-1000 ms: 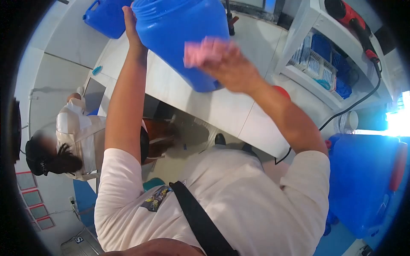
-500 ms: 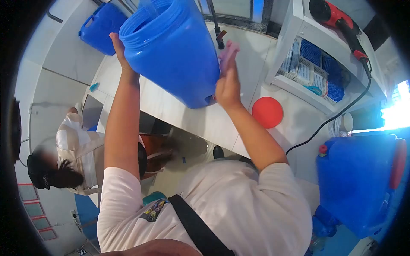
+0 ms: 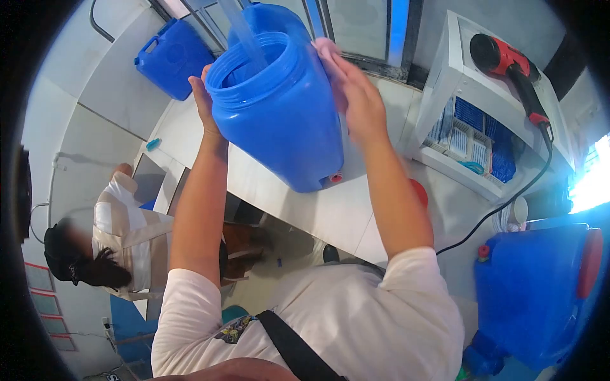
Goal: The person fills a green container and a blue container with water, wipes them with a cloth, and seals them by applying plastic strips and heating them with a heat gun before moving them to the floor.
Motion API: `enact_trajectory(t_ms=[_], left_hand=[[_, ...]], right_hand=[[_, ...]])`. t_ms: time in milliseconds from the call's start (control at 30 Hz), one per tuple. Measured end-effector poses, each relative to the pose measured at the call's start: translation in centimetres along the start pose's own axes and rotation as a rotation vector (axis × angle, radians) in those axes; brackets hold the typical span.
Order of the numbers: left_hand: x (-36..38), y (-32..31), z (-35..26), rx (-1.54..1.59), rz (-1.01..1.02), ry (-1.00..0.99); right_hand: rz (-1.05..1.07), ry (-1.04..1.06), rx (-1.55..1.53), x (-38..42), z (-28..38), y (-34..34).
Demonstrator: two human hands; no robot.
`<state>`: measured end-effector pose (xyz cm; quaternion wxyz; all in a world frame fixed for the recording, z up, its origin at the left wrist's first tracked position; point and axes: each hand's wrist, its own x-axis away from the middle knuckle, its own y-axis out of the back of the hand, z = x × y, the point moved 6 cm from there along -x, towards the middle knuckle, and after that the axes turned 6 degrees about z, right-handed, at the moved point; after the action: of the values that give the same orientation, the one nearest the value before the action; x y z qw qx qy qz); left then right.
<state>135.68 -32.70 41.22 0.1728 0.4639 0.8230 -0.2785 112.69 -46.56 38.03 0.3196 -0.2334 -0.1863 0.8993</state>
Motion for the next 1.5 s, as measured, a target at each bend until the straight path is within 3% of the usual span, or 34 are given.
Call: enact_trajectory(t_ms=[67, 100, 167, 200, 267, 300, 367, 500, 567, 600, 667, 733, 800, 867, 933, 1000, 1033, 1100, 1133, 1200, 1233, 1267, 1333, 1367, 1433, 1500], left_hand=[[0.0, 0.0, 0.0, 0.006, 0.017, -0.016], [0.0, -0.1, 0.0, 0.008, 0.034, -0.029], [0.0, -0.1, -0.1, 0.009, 0.022, -0.033], [0.1, -0.2, -0.3, 0.008, 0.011, -0.033], [0.0, -0.1, -0.1, 0.01, 0.024, -0.033], [-0.1, -0.1, -0.1, 0.014, 0.037, -0.038], [-0.2, -0.1, -0.1, 0.016, 0.039, -0.046], [0.0, 0.2, -0.2, -0.028, -0.001, -0.064], [-0.1, 0.4, 0.0, -0.027, 0.004, -0.046], [-0.2, 0.5, 0.1, -0.024, 0.004, -0.042], [0.0, 0.2, -0.1, -0.04, -0.015, -0.027], [0.1, 0.0, -0.1, -0.055, -0.021, -0.02], [0.1, -0.1, -0.2, -0.037, -0.037, -0.041], [0.1, -0.2, -0.1, -0.011, -0.036, -0.043], [0.0, 0.0, 0.1, 0.012, -0.029, -0.037], [0.1, 0.3, 0.1, 0.041, -0.012, -0.026], [0.2, 0.3, 0.1, 0.039, -0.01, -0.024], [0.0, 0.3, -0.1, 0.022, -0.012, -0.023], [0.0, 0.1, -0.3, 0.02, -0.01, -0.023], [0.4, -0.1, -0.8, -0.015, -0.011, -0.031], [0.5, -0.1, -0.8, -0.019, -0.017, -0.025], [0.5, 0.1, -0.9, -0.015, -0.02, -0.023], [0.2, 0.2, -0.7, -0.008, -0.037, -0.02], [0.1, 0.0, -0.8, -0.028, -0.03, -0.031], [0.8, 0.0, -0.8, -0.047, -0.029, -0.016], [0.5, -0.3, -1.1, -0.101, -0.018, -0.032]], right_hand=[[0.096, 0.151, 0.124, 3.4, 1.8, -1.2], [0.101, 0.153, 0.13, 2.8, 2.2, -1.9], [0.282, 0.442, 0.117, 2.1, 4.1, -4.4], [0.279, 0.44, 0.115, 0.4, 4.1, -4.0], [0.323, 0.009, 0.024, -5.6, 1.5, -3.1], [0.326, 0.009, 0.024, -7.3, 0.9, -2.9], [0.163, -0.29, 0.16, -10.1, -3.0, -1.5], [0.302, -0.26, 0.032, -16.0, -5.3, -2.5], [0.053, 0.035, -0.415, -18.0, -4.3, -1.6], [0.05, 0.025, -0.416, -17.5, -4.9, -1.1], [0.324, -0.087, -0.149, -15.6, -7.6, 0.3], [0.347, -0.307, 0.044, -12.6, -13.6, 4.5], [0.32, -0.271, 0.062, -3.3, -10.5, 3.5], [-0.006, -0.308, -0.039, 2.0, -12.0, 4.8], [0.085, 0.128, 0.203, 7.5, -7.4, 2.0], [-0.04, 0.49, 0.612, 8.8, -1.5, -2.6], [-0.043, 0.49, 0.609, 7.9, 0.5, -3.0], [0.258, 0.911, 0.786, 5.4, 4.6, -5.5], [0.256, 0.912, 0.785, 3.5, 5.2, -5.5], [0.457, 0.636, 0.388, 0.4, 4.6, -6.1], [-0.322, 1.008, 0.461, 2.4, 6.2, -8.9], [-0.32, 0.998, 0.459, 4.2, 5.9, -8.5], [0.038, 0.959, 1.109, 7.6, 3.1, -9.1], [0.036, 0.909, 1.434, 9.6, 0.0, -10.0], [0.395, 0.896, 1.56, 12.4, -8.8, -8.4], [0.673, 1.003, 1.907, 15.4, -14.6, -4.6]])
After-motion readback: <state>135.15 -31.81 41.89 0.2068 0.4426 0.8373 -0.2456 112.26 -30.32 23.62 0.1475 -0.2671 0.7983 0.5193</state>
